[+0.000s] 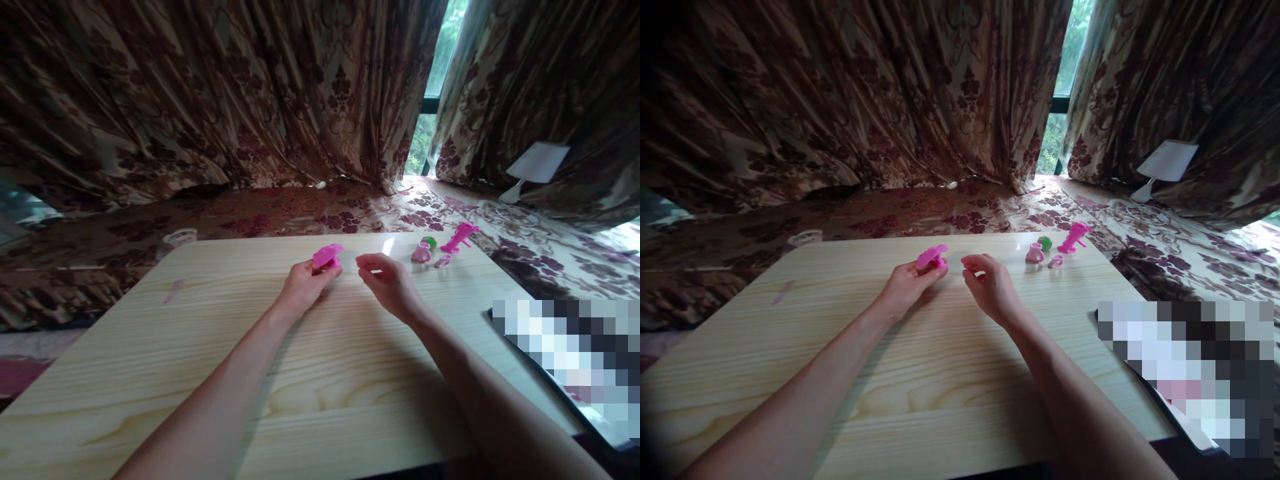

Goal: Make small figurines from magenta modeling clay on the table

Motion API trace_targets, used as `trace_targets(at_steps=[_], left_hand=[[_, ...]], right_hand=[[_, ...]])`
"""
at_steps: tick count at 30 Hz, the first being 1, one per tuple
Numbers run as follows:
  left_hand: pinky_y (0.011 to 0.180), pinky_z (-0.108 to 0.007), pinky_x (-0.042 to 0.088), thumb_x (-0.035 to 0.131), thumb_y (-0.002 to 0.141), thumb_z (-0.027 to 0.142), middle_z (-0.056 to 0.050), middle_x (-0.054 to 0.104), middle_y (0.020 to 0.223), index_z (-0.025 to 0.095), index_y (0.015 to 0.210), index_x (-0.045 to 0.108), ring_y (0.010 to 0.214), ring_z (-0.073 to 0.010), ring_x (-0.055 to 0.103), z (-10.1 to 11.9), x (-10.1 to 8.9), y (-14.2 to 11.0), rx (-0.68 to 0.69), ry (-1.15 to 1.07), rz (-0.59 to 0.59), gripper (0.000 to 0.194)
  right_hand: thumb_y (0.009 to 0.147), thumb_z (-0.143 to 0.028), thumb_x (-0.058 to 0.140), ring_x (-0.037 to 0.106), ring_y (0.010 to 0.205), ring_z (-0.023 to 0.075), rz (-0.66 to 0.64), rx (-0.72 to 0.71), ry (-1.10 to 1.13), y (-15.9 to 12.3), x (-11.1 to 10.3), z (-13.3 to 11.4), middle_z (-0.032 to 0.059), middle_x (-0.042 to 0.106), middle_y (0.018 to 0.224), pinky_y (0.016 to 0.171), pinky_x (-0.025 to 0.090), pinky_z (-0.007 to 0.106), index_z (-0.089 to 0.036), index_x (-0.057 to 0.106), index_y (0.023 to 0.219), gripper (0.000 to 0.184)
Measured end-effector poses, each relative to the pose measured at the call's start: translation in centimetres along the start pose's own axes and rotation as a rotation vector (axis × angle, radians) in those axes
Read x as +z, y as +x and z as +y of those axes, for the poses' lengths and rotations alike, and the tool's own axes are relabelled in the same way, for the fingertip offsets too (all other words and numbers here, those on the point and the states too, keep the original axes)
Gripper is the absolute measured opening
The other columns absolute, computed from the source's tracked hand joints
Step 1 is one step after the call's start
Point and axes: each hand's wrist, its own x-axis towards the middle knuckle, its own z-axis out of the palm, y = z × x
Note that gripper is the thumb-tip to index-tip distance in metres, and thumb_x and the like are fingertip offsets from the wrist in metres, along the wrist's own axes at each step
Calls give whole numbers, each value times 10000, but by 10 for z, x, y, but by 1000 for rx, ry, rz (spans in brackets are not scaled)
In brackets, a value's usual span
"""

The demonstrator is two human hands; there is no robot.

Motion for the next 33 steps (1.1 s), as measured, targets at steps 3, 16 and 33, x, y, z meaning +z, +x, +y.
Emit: trace_targets(at_steps=[3,16,33], left_hand=[[834,-281,447,677,678,335,-46,694,967,165,1028,664,865,-163,619,10,2,-2,2,-32,-17,389],[930,-341,402,590,758,361,-71,679,1042,168,1019,674,992,-212,592,27,6,-6,75,107,-120,335],[882,-317,428,541,799,295,-73,672,1039,169,1045,650,959,-190,600,28,4,-7,119,200,-202,297]], right_hand=[[756,-161,533,620,772,136,-15,31,70,-3,13,2,52,646,906,646,528,253,-183,622,985,247],[769,-222,564,618,710,143,-1,78,119,-7,23,-2,42,664,809,645,511,258,-165,642,903,165],[797,-351,557,613,736,149,-33,99,257,-3,16,-5,35,678,821,645,486,250,-170,649,951,255]])
